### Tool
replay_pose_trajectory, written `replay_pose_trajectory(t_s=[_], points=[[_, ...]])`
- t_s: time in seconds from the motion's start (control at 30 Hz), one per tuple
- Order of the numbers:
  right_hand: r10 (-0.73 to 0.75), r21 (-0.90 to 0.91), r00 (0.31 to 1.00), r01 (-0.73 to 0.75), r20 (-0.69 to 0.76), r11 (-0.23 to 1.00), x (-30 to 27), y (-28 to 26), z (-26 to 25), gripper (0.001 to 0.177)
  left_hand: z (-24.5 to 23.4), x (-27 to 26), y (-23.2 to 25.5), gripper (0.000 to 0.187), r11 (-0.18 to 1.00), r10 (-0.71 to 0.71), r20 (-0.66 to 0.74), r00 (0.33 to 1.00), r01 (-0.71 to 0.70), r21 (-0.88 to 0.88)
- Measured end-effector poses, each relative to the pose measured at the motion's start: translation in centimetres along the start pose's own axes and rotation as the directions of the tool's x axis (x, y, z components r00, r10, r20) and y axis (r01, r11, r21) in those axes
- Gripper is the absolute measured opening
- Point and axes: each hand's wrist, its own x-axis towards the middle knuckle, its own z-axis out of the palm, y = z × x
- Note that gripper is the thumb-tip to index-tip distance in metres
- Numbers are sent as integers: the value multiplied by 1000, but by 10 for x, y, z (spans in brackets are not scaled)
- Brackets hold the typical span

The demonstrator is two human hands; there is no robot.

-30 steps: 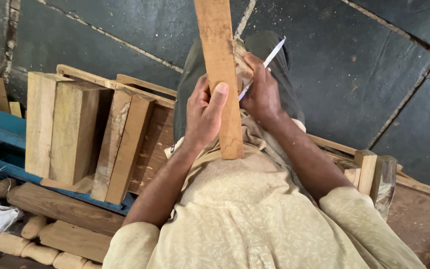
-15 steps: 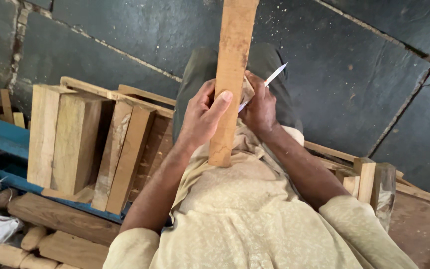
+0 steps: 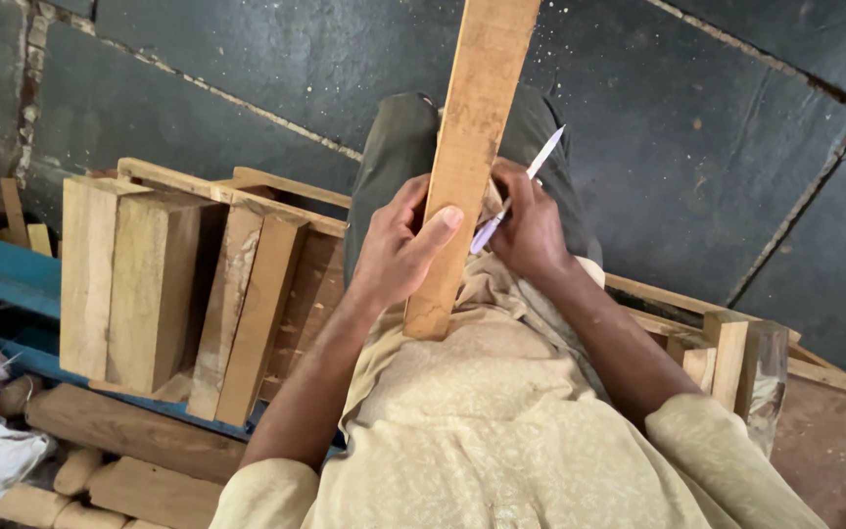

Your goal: The person holds a rectangular wooden plank between their legs and uses a white marker to draw lines along its length. They repeatedly pick up planks from a nearby stack, mark them, and place them back down.

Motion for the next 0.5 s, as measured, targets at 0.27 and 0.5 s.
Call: replay_pose_trajectory(t_s=[0.27,0.5], points=[[147,184,985,-128,-96,975,-30,-14,-20,40,-8,-6,2,54,999,-8,52,999,6,40],[227,385,973,-189,-53,903,-41,-29,-11,45,-5,-8,-3,58,999,32,73,997,-32,6]])
